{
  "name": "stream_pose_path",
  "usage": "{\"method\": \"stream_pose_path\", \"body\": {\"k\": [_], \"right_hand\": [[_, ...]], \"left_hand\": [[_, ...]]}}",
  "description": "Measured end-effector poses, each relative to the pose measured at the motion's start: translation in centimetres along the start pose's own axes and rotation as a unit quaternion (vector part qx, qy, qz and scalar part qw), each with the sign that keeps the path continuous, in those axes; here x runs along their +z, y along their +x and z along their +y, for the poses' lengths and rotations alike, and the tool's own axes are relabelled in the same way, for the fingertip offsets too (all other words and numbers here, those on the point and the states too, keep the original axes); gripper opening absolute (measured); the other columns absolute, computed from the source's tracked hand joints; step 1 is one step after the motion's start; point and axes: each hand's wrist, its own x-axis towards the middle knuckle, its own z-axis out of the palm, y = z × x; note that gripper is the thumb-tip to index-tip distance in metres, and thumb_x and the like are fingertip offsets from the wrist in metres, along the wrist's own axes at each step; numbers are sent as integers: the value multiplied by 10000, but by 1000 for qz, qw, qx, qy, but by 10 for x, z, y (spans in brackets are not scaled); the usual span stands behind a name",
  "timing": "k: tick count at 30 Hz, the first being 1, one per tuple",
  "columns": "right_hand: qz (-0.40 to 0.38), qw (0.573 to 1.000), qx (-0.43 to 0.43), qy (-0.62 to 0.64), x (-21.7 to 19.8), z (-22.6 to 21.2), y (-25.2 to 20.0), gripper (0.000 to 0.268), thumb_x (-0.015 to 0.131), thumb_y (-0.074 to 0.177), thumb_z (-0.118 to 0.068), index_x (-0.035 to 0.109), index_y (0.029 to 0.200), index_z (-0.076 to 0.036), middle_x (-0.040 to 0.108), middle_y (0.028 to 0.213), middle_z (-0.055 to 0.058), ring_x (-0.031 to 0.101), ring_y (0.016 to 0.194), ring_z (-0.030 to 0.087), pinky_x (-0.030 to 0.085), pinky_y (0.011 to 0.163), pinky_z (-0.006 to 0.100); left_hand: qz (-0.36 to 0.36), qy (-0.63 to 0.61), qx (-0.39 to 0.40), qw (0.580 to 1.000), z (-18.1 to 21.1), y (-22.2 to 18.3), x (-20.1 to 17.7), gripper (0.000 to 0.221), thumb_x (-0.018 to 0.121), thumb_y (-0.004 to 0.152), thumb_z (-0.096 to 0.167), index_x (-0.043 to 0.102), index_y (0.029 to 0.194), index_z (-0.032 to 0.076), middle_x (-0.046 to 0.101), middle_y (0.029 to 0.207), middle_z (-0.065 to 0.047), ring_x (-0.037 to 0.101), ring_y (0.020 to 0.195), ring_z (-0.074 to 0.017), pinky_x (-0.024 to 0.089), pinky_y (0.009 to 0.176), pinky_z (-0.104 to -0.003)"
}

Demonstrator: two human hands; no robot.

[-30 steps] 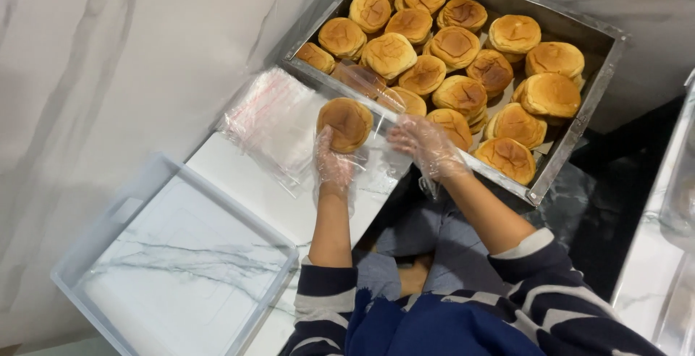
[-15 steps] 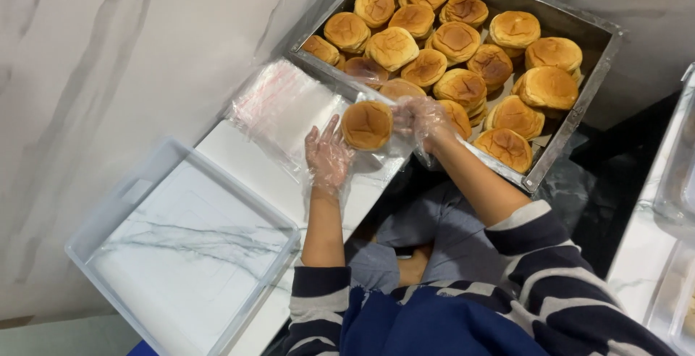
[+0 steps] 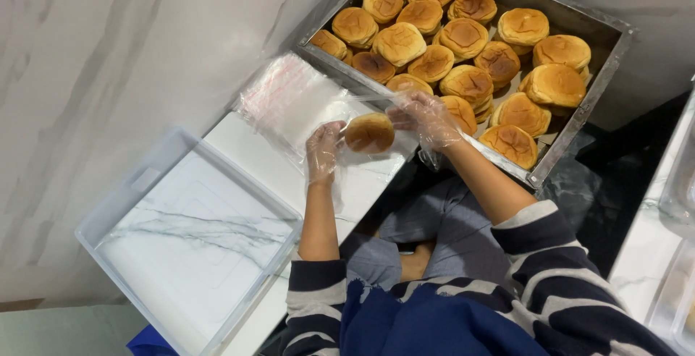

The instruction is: Individually packaging baked buns into plastic bags from a large metal tray

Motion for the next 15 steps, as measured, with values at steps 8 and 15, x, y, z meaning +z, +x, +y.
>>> {"method": "stream_pose_path", "body": {"k": [8, 15], "right_hand": [[-42, 942, -217, -252, 2, -16, -9, 120, 636, 781, -205, 594, 771, -94, 611, 729, 56, 553, 677, 108, 487, 583, 260], [-28, 967, -200, -154, 1, 2, 3, 74, 655, 767, -102, 599, 753, -55, 603, 733, 43, 544, 658, 72, 496, 607, 229]], "left_hand": [[2, 12, 92, 996, 14, -16, -2, 148, 588, 785, 181, 647, 868, 75, 608, 850, -94, 560, 806, -171, 465, 740, -289], [12, -68, 87, 994, -13, 0, -12, 69, 634, 775, 124, 574, 747, 107, 614, 754, -24, 567, 706, -98, 483, 624, -222]]}}
